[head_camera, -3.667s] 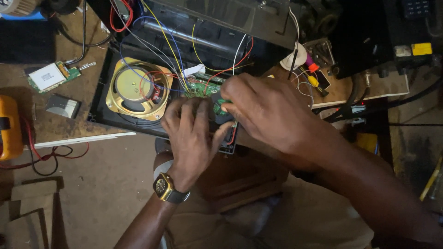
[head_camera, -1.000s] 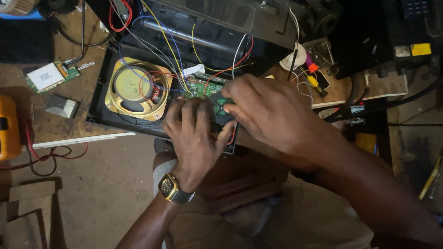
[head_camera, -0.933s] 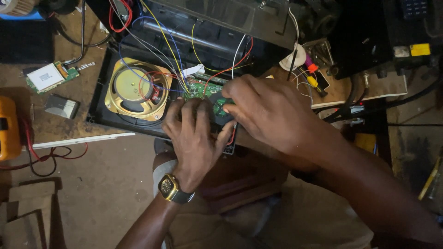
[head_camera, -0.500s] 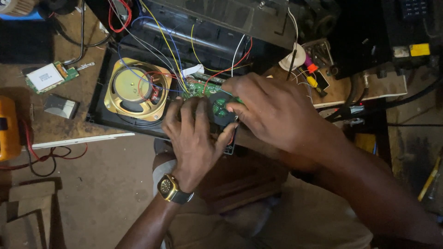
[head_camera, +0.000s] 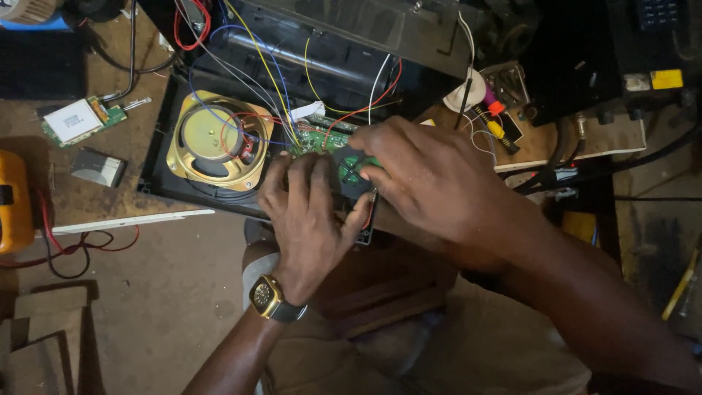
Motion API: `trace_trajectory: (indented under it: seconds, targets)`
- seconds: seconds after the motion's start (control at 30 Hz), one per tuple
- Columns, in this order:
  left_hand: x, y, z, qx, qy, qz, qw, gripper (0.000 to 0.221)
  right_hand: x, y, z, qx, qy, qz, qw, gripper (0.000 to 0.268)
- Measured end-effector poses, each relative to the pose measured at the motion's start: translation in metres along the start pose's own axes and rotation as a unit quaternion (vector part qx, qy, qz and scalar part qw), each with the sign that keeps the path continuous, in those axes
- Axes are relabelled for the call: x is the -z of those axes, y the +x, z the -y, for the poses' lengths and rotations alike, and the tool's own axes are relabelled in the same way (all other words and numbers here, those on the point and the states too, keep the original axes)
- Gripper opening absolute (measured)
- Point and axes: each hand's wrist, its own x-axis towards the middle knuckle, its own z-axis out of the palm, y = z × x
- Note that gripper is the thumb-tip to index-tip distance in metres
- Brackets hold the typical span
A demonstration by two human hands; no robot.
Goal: Repairing the internal components of a portable speaker unit, including manipulating a circuit board and wires.
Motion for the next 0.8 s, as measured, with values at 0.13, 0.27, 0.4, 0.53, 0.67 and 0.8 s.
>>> trace_trajectory:
  seconds: [0.13,0.27,0.4,0.53,0.67,0.8]
  targets:
    - [-0.001,-0.001,0.000,-0.001,0.011,-0.002,1.000,0.066,-0.001,0.000,0.000,0.005,0.013,-0.008,1.000,0.017]
    - [-0.002,-0.002,0.001,0.001,0.016,0.001,1.000,0.066,-0.002,0.001,-0.002,0.016,0.006,-0.011,1.000,0.016]
    - [-0.001,-0.002,0.002,-0.004,0.010,-0.001,1.000,0.065,-0.005,-0.001,-0.005,0.019,-0.011,-0.022,1.000,0.019]
    - [-0.002,-0.002,0.002,-0.004,0.013,-0.004,1.000,0.067,-0.002,-0.002,-0.003,0.023,-0.019,-0.023,0.999,0.021]
    - [-0.003,-0.001,0.001,0.001,0.016,-0.009,1.000,0.072,0.002,-0.004,0.000,0.023,-0.037,-0.039,0.998,0.023]
    - [-0.003,-0.001,0.001,-0.003,0.030,-0.014,0.999,0.071,0.004,-0.006,-0.001,0.019,-0.056,-0.056,0.997,0.025]
